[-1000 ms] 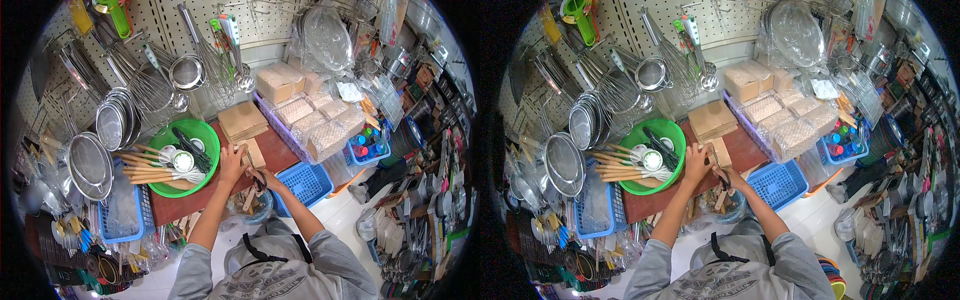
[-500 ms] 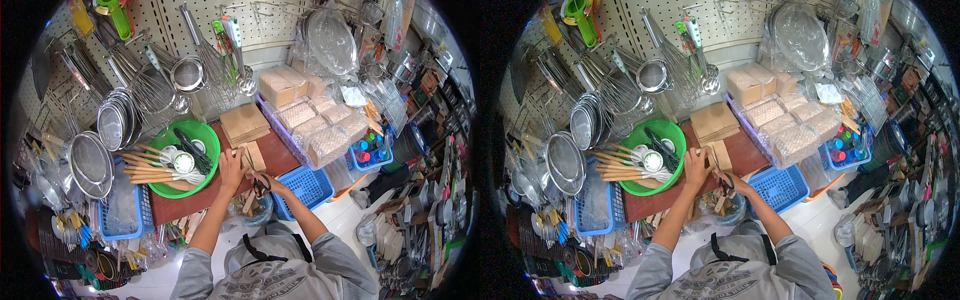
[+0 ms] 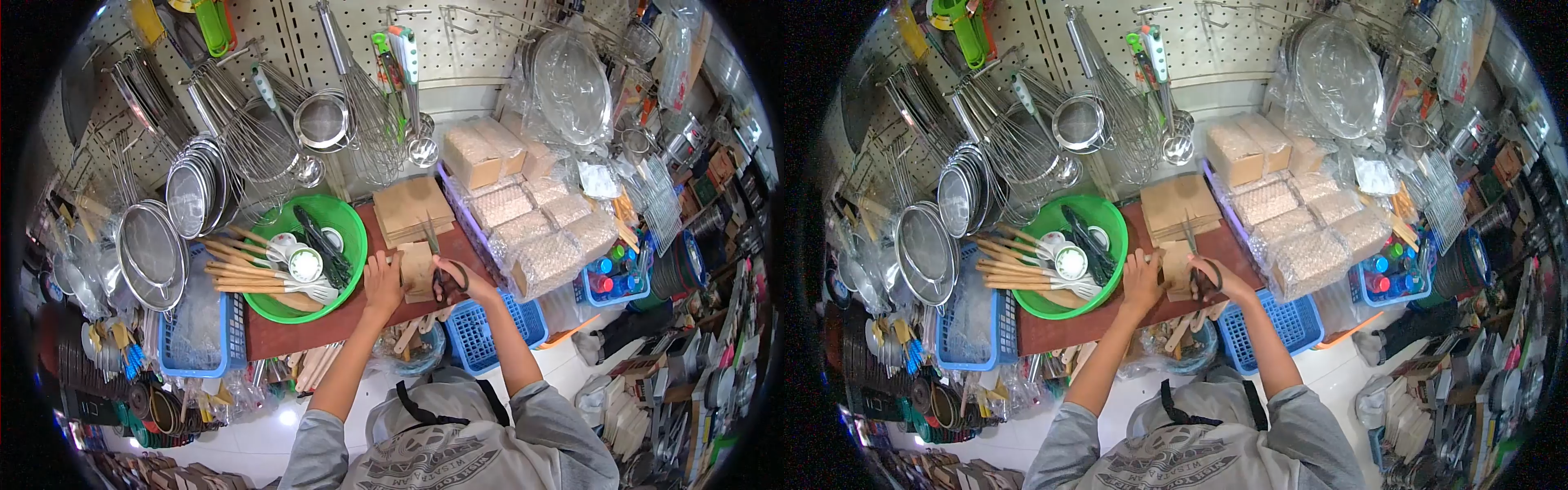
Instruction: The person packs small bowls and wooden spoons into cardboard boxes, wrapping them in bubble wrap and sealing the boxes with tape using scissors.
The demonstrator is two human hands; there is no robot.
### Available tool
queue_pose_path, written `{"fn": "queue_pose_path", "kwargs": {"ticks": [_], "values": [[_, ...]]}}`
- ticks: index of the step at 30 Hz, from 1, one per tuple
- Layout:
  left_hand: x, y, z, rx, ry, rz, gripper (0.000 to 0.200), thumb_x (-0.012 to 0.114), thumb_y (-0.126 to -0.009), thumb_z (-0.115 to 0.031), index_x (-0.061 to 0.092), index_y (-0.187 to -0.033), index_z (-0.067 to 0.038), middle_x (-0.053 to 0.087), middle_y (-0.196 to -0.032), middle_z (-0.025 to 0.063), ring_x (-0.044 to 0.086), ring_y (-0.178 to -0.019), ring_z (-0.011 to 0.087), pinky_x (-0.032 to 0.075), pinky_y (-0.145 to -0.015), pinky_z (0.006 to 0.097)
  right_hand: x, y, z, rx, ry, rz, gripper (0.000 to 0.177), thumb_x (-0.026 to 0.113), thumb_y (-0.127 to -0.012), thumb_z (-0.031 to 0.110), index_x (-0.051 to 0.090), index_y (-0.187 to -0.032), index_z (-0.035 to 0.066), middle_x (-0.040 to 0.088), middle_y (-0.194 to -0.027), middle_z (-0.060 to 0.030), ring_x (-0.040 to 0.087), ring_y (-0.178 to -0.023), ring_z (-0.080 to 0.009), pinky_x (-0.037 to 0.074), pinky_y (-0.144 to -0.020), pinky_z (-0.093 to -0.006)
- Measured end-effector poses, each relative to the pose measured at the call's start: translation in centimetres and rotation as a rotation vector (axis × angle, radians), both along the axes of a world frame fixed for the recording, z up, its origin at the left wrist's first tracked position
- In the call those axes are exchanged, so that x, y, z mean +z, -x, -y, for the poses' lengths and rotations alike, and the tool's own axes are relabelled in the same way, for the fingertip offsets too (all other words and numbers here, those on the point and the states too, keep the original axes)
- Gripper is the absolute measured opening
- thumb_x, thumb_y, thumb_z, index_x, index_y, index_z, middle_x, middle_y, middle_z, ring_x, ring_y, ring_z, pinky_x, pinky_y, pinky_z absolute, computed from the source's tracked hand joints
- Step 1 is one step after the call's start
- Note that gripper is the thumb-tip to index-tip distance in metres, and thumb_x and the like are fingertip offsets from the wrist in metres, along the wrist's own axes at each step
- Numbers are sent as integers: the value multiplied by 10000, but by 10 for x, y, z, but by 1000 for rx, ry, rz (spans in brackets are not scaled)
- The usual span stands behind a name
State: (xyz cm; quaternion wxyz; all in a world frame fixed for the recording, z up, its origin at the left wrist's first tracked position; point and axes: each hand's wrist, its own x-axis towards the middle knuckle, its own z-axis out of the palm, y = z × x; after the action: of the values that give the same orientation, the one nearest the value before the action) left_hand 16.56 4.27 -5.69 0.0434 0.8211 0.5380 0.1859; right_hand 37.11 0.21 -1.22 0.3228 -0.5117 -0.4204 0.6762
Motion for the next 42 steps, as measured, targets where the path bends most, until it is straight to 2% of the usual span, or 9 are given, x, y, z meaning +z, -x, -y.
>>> {"fn": "queue_pose_path", "kwargs": {"ticks": [3, 6, 12, 22, 25, 31, 36, 39, 42], "values": [[-4, 0, -3, 0, 57, 1, 788, 839, -656, -322, 482, -1340, -161, 431, -1122, 142, 428, -1062, 332, 373, -861, 434, -34, -7, -25, -40, -127, 264, 533, 555, -891, 603, 555, -952, 73, 609, -646, -58, 617, -567, -135, 455, -458, -257], [-7, -1, -7, 25, 142, -18, 810, 826, -672, -351, 451, -1369, -176, 413, -1148, 161, 411, -1085, 355, 364, -896, 451, -39, -17, -37, 61, -29, 757, 478, 618, -879, 464, 592, -1067, 25, 696, -778, -137, 694, -666, -262, 545, -609, -378], [-10, 6, -19, 79, 456, 74, 931, 818, -661, -421, 380, -1442, -165, 385, -1254, 216, 350, -1229, 422, 305, -1032, 480, -76, -21, -47, 157, -159, 1334, 535, 650, -814, 517, 601, -1141, 97, 692, -1031, -178, 661, -998, -348, 496, -879, -476], [-27, 21, -39, 84, 849, 142, 990, 758, -650, -606, 383, -1452, -162, 294, -1435, 264, 238, -1368, 446, 194, -1141, 495, -89, -26, -53, 229, -250, 1272, 561, 729, -767, 370, 565, -1196, 48, 654, -1109, -230, 624, -1068, -378, 459, -959, -493], [-42, 26, -40, 41, 747, 166, 1024, 740, -611, -658, 387, -1450, -190, 335, -1403, 193, 261, -1364, 400, 236, -1116, 485, -88, -27, -56, 266, -285, 1258, 522, 708, -785, 391, 593, -1147, 32, 662, -1069, -237, 627, -1052, -385, 467, -951, -481], [-32, 20, -28, -80, 398, 317, 938, 800, -680, -447, 323, -1463, -252, 307, -1423, 156, 256, -1354, 396, 223, -1121, 516, -83, -21, -53, 207, -368, 1216, 381, 625, -851, 399, 651, -1013, 55, 687, -983, -209, 647, -982, -384, 489, -889, -480], [-18, 13, -24, -178, 331, 260, 651, 813, -704, -319, 527, -1284, -245, 409, -1245, 113, 387, -1178, 354, 331, -1020, 474, -45, -13, -52, 20, -382, 902, 290, 627, -855, 357, 663, -930, 79, 705, -908, -166, 677, -871, -356, 529, -777, -436], [-17, 12, -26, -223, 378, 305, 469, 819, -698, -270, 624, -1119, -199, 485, -1060, 64, 437, -1074, 296, 370, -962, 427, -72, -14, -57, -6, -467, 713, 284, 669, -824, 323, 649, -902, 51, 703, -837, -133, 687, -793, -310, 525, -703, -387], [-12, 10, -26, -221, 392, 298, 366, 806, -715, -295, 661, -1024, -165, 535, -955, 38, 472, -1013, 265, 389, -928, 391, -79, -18, -56, 147, -405, 619, 298, 737, -771, 305, 644, -888, 47, 694, -799, -108, 683, -750, -256, 512, -673, -355]]}}
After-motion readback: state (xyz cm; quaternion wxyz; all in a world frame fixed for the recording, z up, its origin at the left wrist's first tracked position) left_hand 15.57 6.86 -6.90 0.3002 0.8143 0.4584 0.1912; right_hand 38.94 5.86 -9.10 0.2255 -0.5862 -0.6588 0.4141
